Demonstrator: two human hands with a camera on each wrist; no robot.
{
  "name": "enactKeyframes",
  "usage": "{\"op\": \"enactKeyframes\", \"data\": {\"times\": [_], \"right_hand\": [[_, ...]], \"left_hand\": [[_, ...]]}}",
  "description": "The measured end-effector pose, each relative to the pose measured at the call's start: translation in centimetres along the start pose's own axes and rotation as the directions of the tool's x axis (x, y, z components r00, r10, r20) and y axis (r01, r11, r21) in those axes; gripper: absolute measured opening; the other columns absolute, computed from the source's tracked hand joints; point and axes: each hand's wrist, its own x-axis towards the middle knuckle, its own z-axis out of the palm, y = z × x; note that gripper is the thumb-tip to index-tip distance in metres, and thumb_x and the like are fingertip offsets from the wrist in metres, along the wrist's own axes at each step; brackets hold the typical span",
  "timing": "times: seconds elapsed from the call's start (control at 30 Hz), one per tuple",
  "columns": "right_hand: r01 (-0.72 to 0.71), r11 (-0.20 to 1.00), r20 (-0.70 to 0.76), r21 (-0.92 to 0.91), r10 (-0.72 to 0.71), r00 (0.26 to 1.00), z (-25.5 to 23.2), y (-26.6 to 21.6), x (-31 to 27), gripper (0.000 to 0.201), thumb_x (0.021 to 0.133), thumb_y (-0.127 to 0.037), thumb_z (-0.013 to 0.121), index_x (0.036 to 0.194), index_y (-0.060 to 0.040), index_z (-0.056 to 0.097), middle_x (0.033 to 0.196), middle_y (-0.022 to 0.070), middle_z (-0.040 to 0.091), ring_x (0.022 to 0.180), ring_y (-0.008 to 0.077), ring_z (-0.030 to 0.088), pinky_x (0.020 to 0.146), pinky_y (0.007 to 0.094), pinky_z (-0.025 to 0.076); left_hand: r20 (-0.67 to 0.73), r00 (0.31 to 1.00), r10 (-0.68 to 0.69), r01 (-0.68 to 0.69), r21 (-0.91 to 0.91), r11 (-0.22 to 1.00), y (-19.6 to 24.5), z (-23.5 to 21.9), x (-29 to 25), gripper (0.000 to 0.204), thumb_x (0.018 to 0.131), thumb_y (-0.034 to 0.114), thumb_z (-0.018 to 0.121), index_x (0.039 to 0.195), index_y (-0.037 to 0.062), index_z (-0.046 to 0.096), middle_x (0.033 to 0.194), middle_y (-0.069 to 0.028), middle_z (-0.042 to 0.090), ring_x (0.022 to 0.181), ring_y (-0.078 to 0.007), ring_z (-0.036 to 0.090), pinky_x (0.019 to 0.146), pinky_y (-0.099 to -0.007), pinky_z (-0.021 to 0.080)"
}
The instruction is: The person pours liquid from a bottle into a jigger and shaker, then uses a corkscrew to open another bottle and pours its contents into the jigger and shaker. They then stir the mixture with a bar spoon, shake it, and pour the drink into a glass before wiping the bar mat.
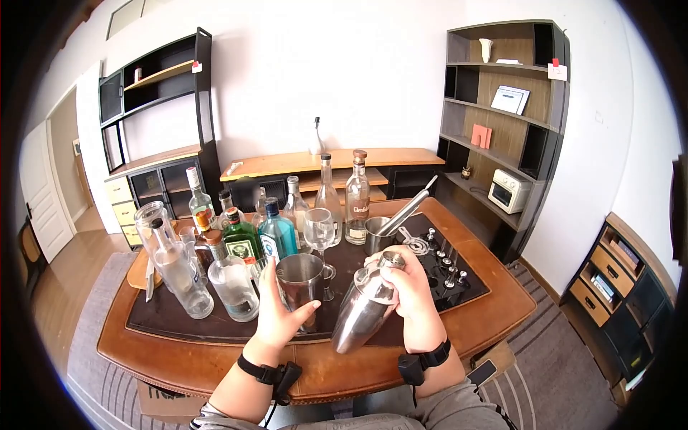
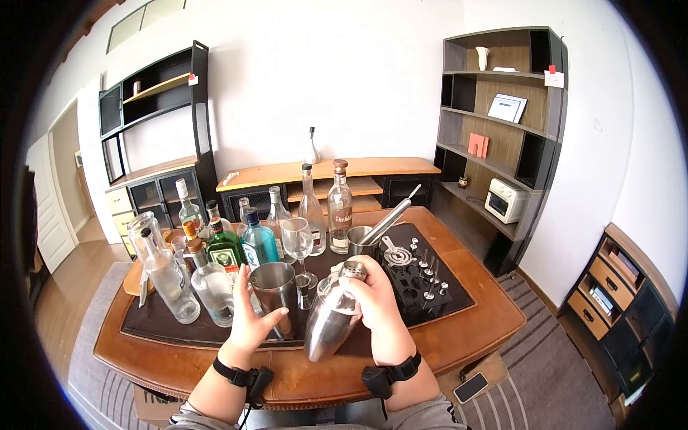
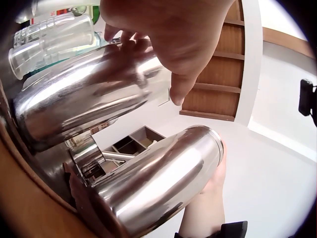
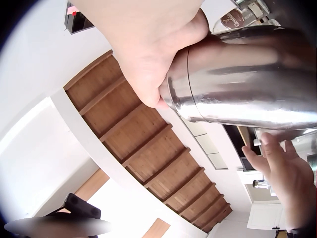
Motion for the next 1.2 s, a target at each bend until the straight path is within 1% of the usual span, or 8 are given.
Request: {"op": "enactKeyframes", "data": {"times": [0.13,0.2,0.27,0.4,0.7,0.8,1.0,1.2], "right_hand": [[0.048,0.997,0.069,0.055,-0.052,0.996,1.3,0.1,-1.2,0.028,0.081,-0.008,0.063,0.107,0.0000,0.055,0.105,0.0190,0.066,0.076,0.0105,0.058,0.071,0.0246,0.049],[0.039,0.990,0.110,0.132,-0.054,0.993,1.7,0.7,-1.8,0.030,0.082,-0.009,0.064,0.108,0.0008,0.054,0.107,0.0202,0.065,0.090,0.0194,0.064,0.080,0.0313,0.052],[0.062,0.977,0.119,0.202,-0.087,0.989,2.2,1.6,-2.5,0.033,0.083,-0.013,0.066,0.110,0.0015,0.053,0.111,0.0206,0.063,0.107,0.0299,0.062,0.090,0.0407,0.052],[0.078,0.995,0.184,0.058,-0.088,0.979,3.0,1.5,-3.3,0.033,0.085,-0.015,0.067,0.111,0.0010,0.055,0.111,0.0192,0.065,0.105,0.0246,0.062,0.091,0.0378,0.051],[-0.152,0.954,-0.016,0.258,0.162,0.987,2.7,1.4,-1.6,0.028,0.092,-0.021,0.058,0.109,0.0002,0.055,0.109,0.0200,0.064,0.103,0.0307,0.064,0.090,0.0458,0.054],[0.084,0.992,-0.061,0.092,-0.078,0.995,2.5,1.9,-1.5,0.027,0.092,-0.019,0.060,0.111,0.0000,0.054,0.110,0.0197,0.064,0.104,0.0299,0.064,0.089,0.0461,0.054],[0.130,0.949,-0.217,0.286,-0.068,0.974,0.0,1.6,0.5,0.022,0.096,-0.016,0.055,0.112,-0.0009,0.051,0.109,0.0189,0.065,0.095,0.0273,0.068,0.082,0.0399,0.058],[-0.164,0.982,-0.253,-0.099,0.135,0.958,-3.0,3.4,3.3,0.016,0.092,-0.016,0.064,0.100,-0.0038,0.056,0.085,0.0036,0.064,0.069,0.0114,0.066,0.055,0.0241,0.053]], "left_hand": [[0.009,0.926,0.378,-0.374,-0.141,0.917,1.7,-1.1,-0.9,0.111,0.063,0.026,0.091,0.149,0.0032,0.025,0.143,-0.0257,0.038,0.132,-0.0402,0.040,0.110,-0.0500,0.032],[0.181,0.837,0.516,-0.430,-0.365,0.826,2.4,-0.6,-1.0,0.115,0.062,0.034,0.092,0.149,0.0038,0.024,0.141,-0.0268,0.041,0.127,-0.0418,0.046,0.107,-0.0499,0.037],[0.343,0.823,0.452,-0.333,-0.352,0.875,4.7,-0.5,-1.5,0.124,0.060,0.035,0.093,0.151,0.0015,0.016,0.140,-0.0271,0.043,0.128,-0.0423,0.046,0.106,-0.0467,0.039],[0.516,0.836,0.186,0.110,-0.490,0.865,4.6,-0.1,-2.5,0.131,0.061,0.026,0.093,0.151,-0.0045,0.004,0.143,-0.0270,0.040,0.132,-0.0361,0.043,0.109,-0.0411,0.036],[0.388,0.849,0.360,-0.243,-0.317,0.917,4.4,0.4,-2.5,0.126,0.060,0.026,0.093,0.150,-0.0061,0.010,0.136,-0.0268,0.043,0.127,-0.0386,0.047,0.109,-0.0404,0.036],[0.449,0.883,0.136,0.181,-0.592,0.785,4.3,0.7,-2.6,0.126,0.061,0.017,0.092,0.150,-0.0078,0.006,0.142,-0.0241,0.039,0.133,-0.0307,0.040,0.112,-0.0376,0.030],[0.433,0.882,0.188,0.176,-0.670,0.721,2.9,-0.9,-2.7,0.128,0.060,0.004,0.090,0.153,0.0020,0.002,0.142,-0.0190,0.039,0.134,-0.0263,0.039,0.112,-0.0402,0.029],[0.166,0.981,0.097,0.076,-0.800,0.596,2.0,-2.6,-2.5,0.141,0.058,0.017,0.094,0.152,0.0089,-0.010,0.144,-0.0221,0.035,0.135,-0.0350,0.038,0.110,-0.0508,0.033]]}}
